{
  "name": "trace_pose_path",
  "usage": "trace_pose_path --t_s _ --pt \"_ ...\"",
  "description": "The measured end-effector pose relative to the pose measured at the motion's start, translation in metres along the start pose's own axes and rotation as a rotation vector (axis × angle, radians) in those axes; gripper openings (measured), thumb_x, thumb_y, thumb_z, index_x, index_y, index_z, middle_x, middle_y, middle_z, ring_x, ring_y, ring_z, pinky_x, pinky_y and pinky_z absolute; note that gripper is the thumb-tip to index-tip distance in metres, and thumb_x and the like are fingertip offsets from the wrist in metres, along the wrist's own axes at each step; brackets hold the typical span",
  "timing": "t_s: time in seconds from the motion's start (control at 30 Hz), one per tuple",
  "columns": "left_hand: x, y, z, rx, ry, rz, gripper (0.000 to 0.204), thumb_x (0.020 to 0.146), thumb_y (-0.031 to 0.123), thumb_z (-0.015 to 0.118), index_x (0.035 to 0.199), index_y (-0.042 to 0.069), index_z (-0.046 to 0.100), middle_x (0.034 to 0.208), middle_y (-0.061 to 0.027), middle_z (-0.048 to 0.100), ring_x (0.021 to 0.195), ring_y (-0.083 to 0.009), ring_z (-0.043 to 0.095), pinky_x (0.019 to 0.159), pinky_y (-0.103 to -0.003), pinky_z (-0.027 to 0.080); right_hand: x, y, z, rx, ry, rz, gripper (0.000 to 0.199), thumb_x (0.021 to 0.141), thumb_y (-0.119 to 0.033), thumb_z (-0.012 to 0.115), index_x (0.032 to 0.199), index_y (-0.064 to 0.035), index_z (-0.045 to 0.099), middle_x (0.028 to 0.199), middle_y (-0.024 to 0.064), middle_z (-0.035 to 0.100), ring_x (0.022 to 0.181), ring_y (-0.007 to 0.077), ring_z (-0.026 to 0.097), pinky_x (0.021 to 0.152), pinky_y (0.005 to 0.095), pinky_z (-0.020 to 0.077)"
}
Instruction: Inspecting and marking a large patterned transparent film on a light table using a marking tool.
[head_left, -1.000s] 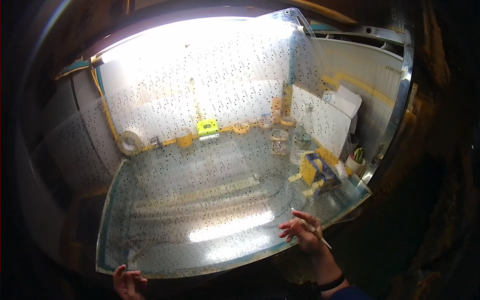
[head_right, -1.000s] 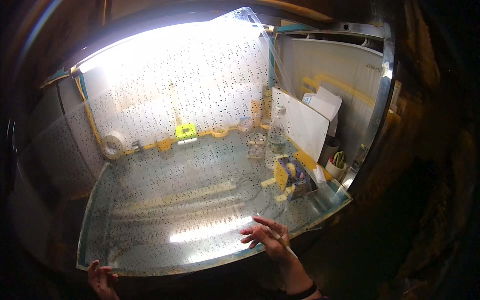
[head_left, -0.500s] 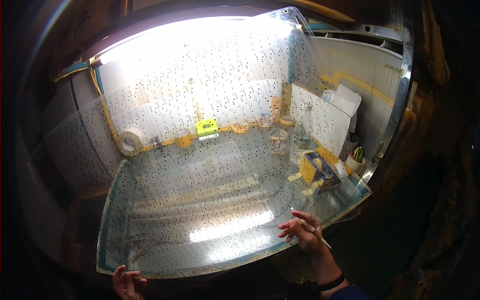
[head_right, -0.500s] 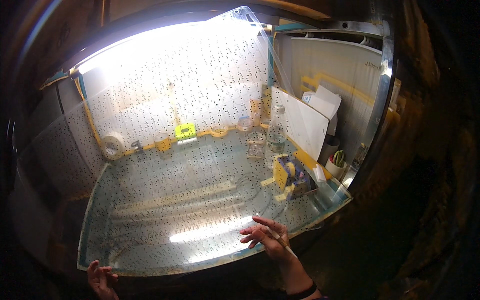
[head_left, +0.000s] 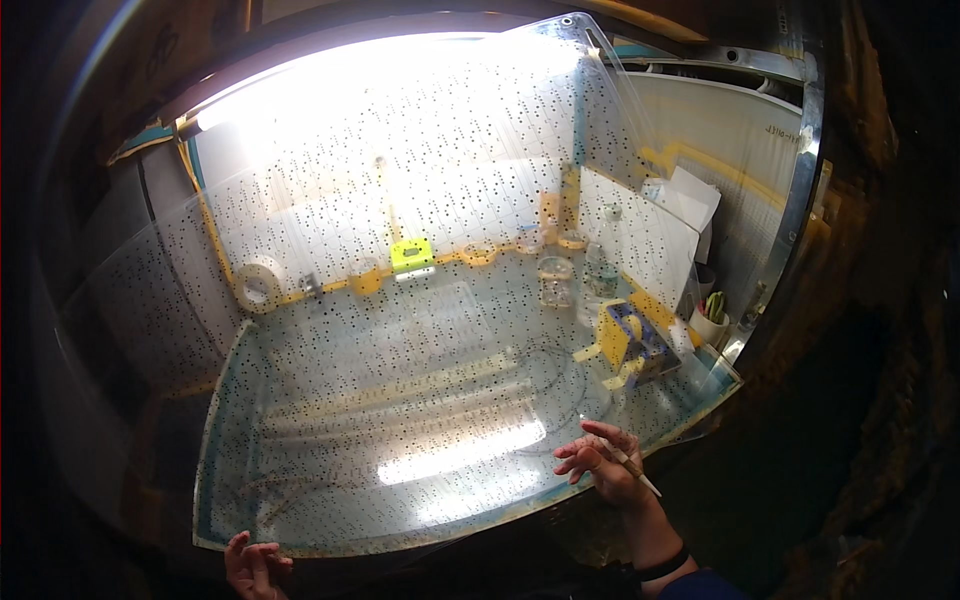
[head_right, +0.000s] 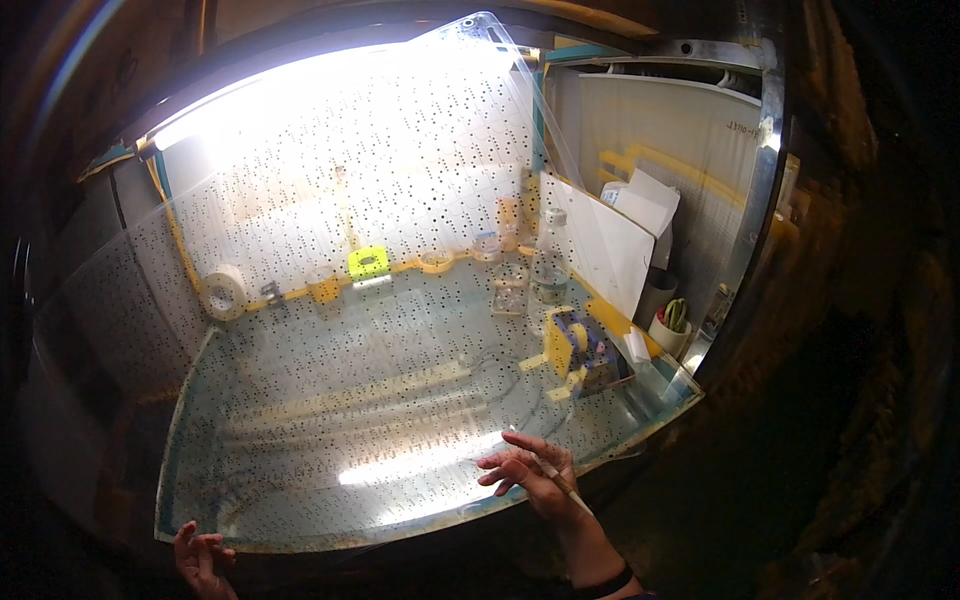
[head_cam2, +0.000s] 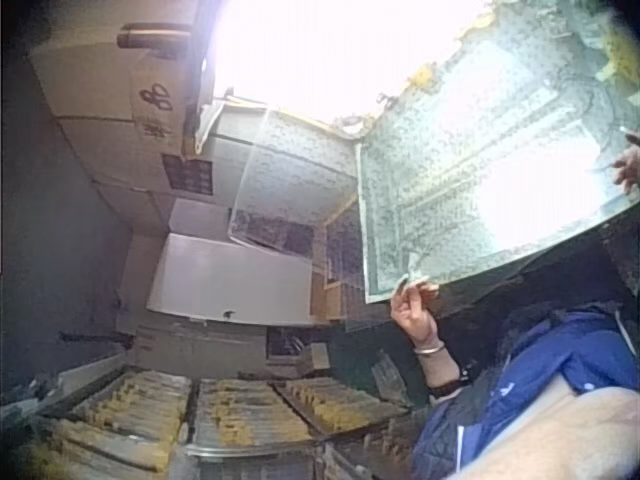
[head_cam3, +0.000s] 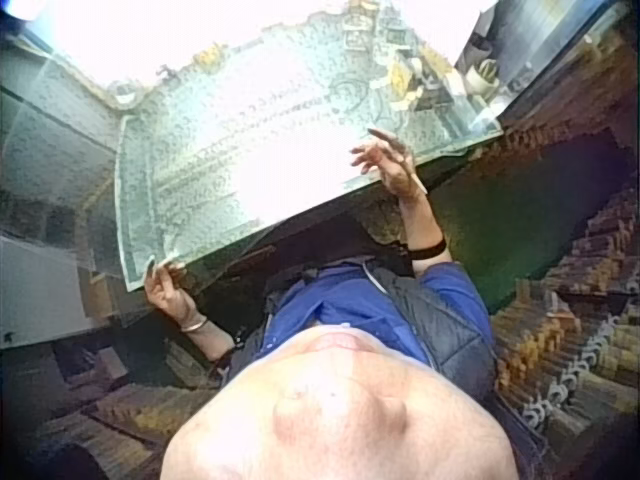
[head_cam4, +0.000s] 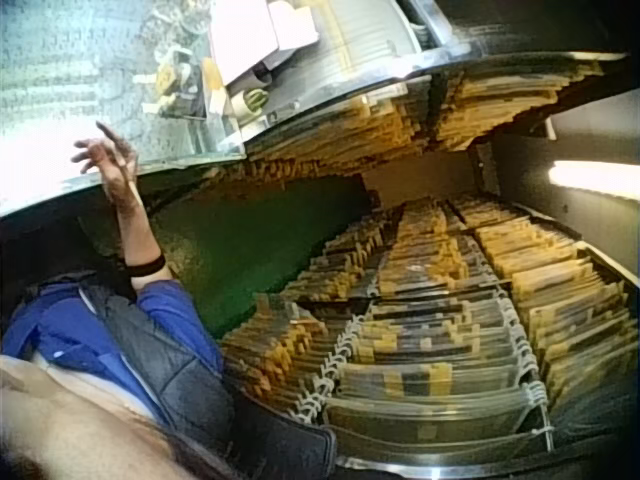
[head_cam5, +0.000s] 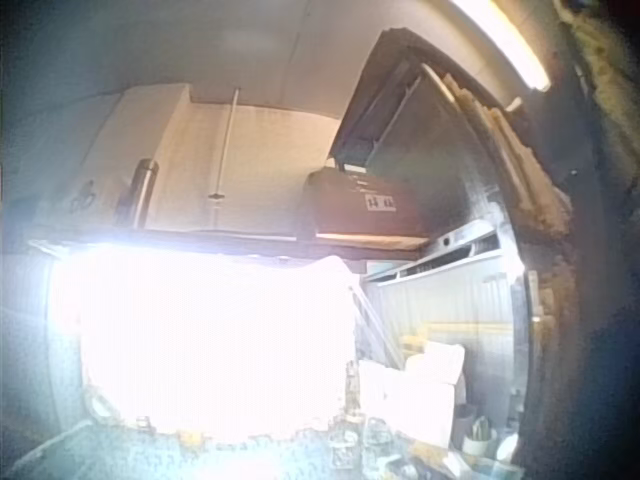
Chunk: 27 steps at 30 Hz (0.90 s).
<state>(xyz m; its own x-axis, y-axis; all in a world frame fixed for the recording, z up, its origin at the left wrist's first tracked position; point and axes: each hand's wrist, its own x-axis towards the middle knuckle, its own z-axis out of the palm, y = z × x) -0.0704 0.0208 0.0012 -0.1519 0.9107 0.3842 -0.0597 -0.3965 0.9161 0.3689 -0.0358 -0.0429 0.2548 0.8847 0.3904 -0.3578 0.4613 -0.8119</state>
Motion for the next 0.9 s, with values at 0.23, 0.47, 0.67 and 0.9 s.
trace_pose_path --t_s 0.23,0.47,0.67,0.9 --pt "0.0 -0.001 0.002 -0.014 0.007 -0.01 0.025 0.091 0.009 0.052 0.114 0.001 0.057 0.084 -0.0108 0.066 0.064 -0.0143 0.062 0.059 -0.025 0.052 0.0 -0.001 -0.001 -0.004 0.01 0.0 0.036 0.088 -0.006 0.055 0.123 -0.0098 0.05 0.095 0.0226 0.064 0.079 0.0262 0.066 0.062 0.0298 0.0538" --pt "-0.001 -0.001 -0.009 -0.054 -0.007 -0.049 0.025 0.089 0.009 0.054 0.113 0.0 0.057 0.09 -0.0111 0.066 0.072 -0.0173 0.063 0.065 -0.028 0.052 0.003 0.002 0.001 -0.047 0.013 -0.018 0.035 0.088 -0.007 0.054 0.122 -0.0095 0.051 0.094 0.0231 0.064 0.078 0.026 0.066 0.059 0.0305 0.0532" --pt "0.004 0.0 0.008 0.11 0.128 -0.031 0.023 0.09 0.013 0.052 0.111 0.005 0.052 0.075 -0.0069 0.061 0.057 -0.0108 0.057 0.053 -0.025 0.049 -0.004 0.004 -0.002 -0.165 0.119 -0.034 0.039 0.088 -0.011 0.055 0.125 -0.0084 0.045 0.089 0.0221 0.064 0.071 0.028 0.066 0.055 0.0302 0.0513" --pt "-0.001 0.004 0.001 0.05 0.1 0.006 0.021 0.091 0.015 0.051 0.11 0.005 0.052 0.077 -0.0089 0.063 0.057 -0.0125 0.061 0.052 -0.023 0.049 -0.004 0.014 -0.003 -0.102 0.165 -0.068 0.042 0.085 -0.014 0.061 0.125 -0.0101 0.047 0.085 0.02 0.064 0.065 0.0266 0.065 0.049 0.029 0.0496"
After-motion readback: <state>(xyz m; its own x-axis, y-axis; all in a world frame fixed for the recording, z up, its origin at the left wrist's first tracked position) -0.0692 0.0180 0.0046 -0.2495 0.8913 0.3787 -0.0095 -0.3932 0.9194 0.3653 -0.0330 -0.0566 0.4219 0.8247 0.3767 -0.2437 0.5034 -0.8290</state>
